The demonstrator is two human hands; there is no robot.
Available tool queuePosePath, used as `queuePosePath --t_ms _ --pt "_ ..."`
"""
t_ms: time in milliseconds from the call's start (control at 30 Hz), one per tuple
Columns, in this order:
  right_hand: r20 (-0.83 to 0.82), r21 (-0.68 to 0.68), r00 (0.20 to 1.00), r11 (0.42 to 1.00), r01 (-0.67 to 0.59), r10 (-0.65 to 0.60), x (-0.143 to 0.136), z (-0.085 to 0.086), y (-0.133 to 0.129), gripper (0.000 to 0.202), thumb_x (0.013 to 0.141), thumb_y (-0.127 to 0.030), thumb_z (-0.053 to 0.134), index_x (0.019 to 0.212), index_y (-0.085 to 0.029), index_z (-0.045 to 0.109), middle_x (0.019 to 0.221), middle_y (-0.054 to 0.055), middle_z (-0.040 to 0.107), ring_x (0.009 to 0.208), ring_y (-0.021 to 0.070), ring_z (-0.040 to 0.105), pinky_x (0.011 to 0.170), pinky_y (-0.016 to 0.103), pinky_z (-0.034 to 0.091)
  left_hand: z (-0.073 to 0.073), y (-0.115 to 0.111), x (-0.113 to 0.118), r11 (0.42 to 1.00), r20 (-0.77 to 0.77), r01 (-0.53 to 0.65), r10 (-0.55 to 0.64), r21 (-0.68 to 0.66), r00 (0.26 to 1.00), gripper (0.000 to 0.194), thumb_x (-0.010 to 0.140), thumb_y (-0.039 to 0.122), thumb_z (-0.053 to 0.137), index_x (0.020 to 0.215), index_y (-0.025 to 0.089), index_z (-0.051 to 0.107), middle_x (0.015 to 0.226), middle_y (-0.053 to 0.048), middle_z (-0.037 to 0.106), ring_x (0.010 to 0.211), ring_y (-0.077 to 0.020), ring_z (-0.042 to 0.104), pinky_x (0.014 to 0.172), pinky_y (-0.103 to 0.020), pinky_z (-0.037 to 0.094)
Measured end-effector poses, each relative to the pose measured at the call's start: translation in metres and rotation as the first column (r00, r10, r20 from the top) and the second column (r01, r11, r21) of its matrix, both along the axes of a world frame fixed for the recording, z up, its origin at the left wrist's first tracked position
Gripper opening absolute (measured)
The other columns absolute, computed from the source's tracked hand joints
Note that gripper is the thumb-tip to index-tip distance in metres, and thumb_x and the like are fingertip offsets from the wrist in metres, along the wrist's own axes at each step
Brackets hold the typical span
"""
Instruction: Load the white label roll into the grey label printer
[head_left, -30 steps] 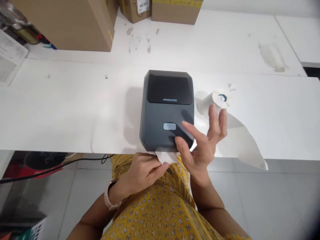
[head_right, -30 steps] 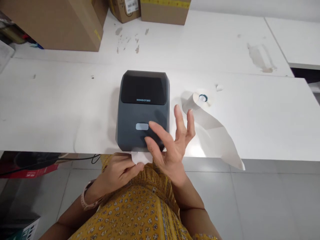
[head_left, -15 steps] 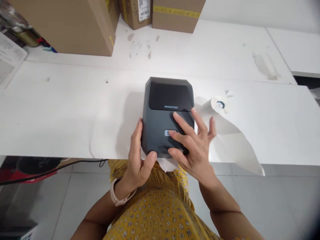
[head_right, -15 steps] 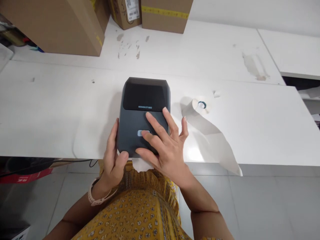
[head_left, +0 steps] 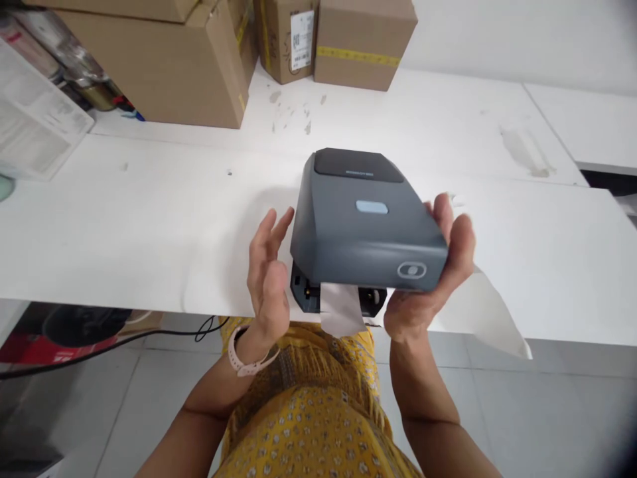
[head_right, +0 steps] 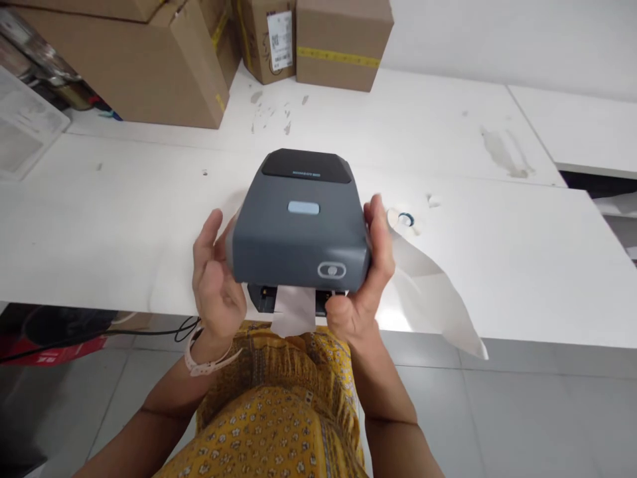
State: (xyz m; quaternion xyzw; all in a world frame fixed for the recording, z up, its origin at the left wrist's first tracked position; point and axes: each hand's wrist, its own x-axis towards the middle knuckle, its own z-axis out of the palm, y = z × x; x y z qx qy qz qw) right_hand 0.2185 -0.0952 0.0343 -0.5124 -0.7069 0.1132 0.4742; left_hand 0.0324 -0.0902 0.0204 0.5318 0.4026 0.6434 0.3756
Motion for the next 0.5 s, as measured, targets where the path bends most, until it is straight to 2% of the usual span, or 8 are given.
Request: queuePosePath --t_ms 67,133,200,267,333,400,467,500 --pt "-0.115 0.242 0.989 0.963 0.12 -0.094 -0.007 0.022 0.022 0.065 0.105 -0.064 0.007 0.164 -0.037 0.01 0.171 0.007 0.024 0.162 0.0391 0.027 0.127 0.066 0.031 -0.006 0.014 -0.004 0.999 0.033 -0.03 0.031 -0.032 0.999 0.043 0.108 0.051 0.047 0.147 0.035 0.056 0.15 -0.004 0.063 0.147 -0.0291 0.053 0.126 -0.052 0.039" --pt "-0.101 0.358 0.985 0.918 0.169 -0.142 -0.015 0.042 0.043 0.063 0.107 -0.06 0.001 0.16 -0.032 0.02 0.166 0.008 0.029 0.16 0.0349 0.032 0.124 0.057 0.038 -0.013 0.026 -0.009 0.995 -0.015 0.018 -0.02 -0.1 1.0 0.042 0.103 0.048 0.06 0.142 0.032 0.061 0.149 -0.005 0.063 0.144 -0.0296 0.055 0.124 -0.053 0.041" --pt "-0.064 0.399 0.98 0.895 0.198 -0.188 -0.018 0.059 0.064 0.059 0.109 -0.056 0.006 0.159 -0.03 0.022 0.167 0.009 0.026 0.163 0.0297 0.028 0.125 0.049 0.039 -0.018 0.036 -0.014 0.98 -0.106 0.103 -0.122 -0.167 0.987 0.053 0.095 0.048 0.071 0.144 0.031 0.058 0.155 -0.008 0.058 0.147 -0.0321 0.052 0.122 -0.054 0.042" --pt "-0.05 0.441 0.973 0.87 0.222 -0.223 -0.017 0.071 0.086 0.057 0.111 -0.054 0.012 0.159 -0.026 0.023 0.168 0.011 0.025 0.165 0.0263 0.023 0.128 0.045 0.034 -0.019 0.044 -0.017 0.969 -0.185 0.148 -0.185 -0.199 0.965 0.065 0.091 0.047 0.075 0.15 0.03 0.051 0.159 -0.01 0.054 0.149 -0.0343 0.049 0.12 -0.055 0.044" --pt "-0.022 0.474 0.971 0.853 0.218 -0.236 -0.013 0.081 0.107 0.06 0.113 -0.051 0.014 0.16 -0.015 0.022 0.169 0.018 0.026 0.164 0.026 0.022 0.13 0.044 0.028 -0.016 0.052 -0.018 0.967 -0.255 0.138 -0.191 -0.212 0.948 0.069 0.09 0.043 0.074 0.153 0.029 0.048 0.16 -0.012 0.052 0.147 -0.0356 0.05 0.118 -0.056 0.046" --pt "0.021 0.448 0.969 0.869 0.211 -0.246 -0.01 0.09 0.124 0.06 0.114 -0.045 0.014 0.16 -0.007 0.019 0.17 0.024 0.025 0.161 0.0246 0.03 0.13 0.044 0.028 -0.013 0.06 -0.017 0.971 -0.328 0.104 -0.173 -0.218 0.929 0.069 0.089 0.036 0.072 0.153 0.027 0.047 0.159 -0.014 0.053 0.145 -0.0364 0.052 0.116 -0.059 0.047" --pt "0.056 0.406 0.953 0.879 0.252 -0.299 -0.01 0.098 0.132 0.056 0.115 -0.042 0.018 0.161 -0.01 0.018 0.171 0.023 0.026 0.161 0.0239 0.031 0.129 0.046 0.031 -0.011 0.067 -0.016 0.975 -0.394 0.084 -0.161 -0.206 0.905 0.071 0.086 0.028 0.071 0.153 0.025 0.048 0.157 -0.014 0.055 0.144 -0.037 0.052 0.116 -0.062 0.045" --pt "0.06 0.411 0.937 0.863 0.292 -0.345 -0.011 0.1 0.131 0.055 0.114 -0.042 0.024 0.162 -0.015 0.018 0.172 0.02 0.026 0.163 0.0252 0.027 0.128 0.048 0.032 -0.01 0.071 -0.015 0.977 -0.417 0.08 -0.157 -0.196 0.895 0.072 0.085 0.024 0.071 0.153 0.025 0.048 0.156 -0.014 0.056 0.144 -0.037 0.052 0.117 -0.063 0.044"
